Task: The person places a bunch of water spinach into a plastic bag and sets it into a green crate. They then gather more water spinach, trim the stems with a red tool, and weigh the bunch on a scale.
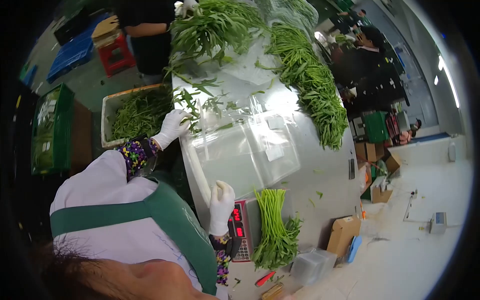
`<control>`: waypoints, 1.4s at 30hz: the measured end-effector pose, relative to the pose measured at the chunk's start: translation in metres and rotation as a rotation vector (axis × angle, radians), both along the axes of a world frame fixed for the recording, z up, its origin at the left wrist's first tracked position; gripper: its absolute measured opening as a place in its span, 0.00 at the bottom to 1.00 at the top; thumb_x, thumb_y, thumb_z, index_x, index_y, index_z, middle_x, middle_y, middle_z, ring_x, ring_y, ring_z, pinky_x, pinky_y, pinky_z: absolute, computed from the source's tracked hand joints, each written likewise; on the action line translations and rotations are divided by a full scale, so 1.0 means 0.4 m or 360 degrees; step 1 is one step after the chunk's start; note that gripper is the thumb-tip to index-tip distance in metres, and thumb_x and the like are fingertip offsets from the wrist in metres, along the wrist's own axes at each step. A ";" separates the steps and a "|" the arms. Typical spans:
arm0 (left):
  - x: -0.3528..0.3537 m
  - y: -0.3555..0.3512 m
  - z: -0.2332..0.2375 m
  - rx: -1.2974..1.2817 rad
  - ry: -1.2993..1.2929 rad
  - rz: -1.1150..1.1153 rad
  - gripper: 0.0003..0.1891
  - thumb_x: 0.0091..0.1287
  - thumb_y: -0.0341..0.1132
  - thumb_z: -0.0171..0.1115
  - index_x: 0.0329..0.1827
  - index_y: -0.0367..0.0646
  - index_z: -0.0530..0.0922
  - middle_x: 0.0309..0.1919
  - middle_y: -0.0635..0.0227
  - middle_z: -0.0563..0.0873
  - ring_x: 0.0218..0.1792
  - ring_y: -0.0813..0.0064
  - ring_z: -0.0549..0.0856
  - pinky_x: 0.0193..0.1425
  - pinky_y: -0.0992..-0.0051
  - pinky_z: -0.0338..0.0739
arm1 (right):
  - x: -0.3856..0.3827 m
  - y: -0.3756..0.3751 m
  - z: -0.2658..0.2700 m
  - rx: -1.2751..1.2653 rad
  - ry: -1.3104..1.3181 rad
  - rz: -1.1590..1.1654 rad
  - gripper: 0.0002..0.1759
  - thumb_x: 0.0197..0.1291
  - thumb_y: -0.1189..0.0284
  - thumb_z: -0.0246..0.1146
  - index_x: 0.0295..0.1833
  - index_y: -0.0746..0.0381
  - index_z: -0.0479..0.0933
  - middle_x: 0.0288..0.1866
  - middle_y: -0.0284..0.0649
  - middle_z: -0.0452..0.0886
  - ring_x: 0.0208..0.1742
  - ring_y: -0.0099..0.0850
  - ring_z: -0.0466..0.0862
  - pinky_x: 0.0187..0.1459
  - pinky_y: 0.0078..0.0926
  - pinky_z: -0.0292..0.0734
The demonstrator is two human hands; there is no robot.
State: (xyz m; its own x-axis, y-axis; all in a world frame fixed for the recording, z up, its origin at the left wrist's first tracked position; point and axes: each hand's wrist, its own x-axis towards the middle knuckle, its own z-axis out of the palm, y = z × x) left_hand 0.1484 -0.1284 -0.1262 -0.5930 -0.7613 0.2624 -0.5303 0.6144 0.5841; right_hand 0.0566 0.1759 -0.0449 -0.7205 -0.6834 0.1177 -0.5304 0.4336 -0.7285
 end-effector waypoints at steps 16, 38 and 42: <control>-0.125 -0.280 -0.027 0.0291 0.0379 -0.0535 0.07 0.63 0.32 0.61 0.43 0.46 0.82 0.40 0.63 0.84 0.47 0.57 0.81 0.51 0.61 0.75 | -0.077 -0.569 -0.224 0.0482 0.0937 -0.0125 0.15 0.56 0.68 0.66 0.51 0.55 0.80 0.51 0.38 0.81 0.53 0.41 0.78 0.55 0.45 0.71; -0.383 -0.333 -0.153 -0.0257 -0.0169 -0.1662 0.07 0.62 0.40 0.62 0.40 0.54 0.81 0.59 0.65 0.78 0.64 0.62 0.73 0.69 0.56 0.65 | -0.068 -0.296 -0.259 0.0792 0.0442 -0.0434 0.24 0.58 0.66 0.64 0.62 0.54 0.77 0.65 0.50 0.71 0.67 0.52 0.68 0.67 0.48 0.63; -0.214 -0.404 -0.115 -0.0312 -0.0106 -0.1271 0.07 0.61 0.37 0.62 0.39 0.49 0.81 0.49 0.66 0.82 0.53 0.64 0.80 0.64 0.59 0.68 | -0.068 -0.258 -0.261 0.0731 0.0431 -0.0384 0.24 0.58 0.67 0.64 0.61 0.54 0.77 0.65 0.50 0.71 0.67 0.52 0.68 0.67 0.49 0.63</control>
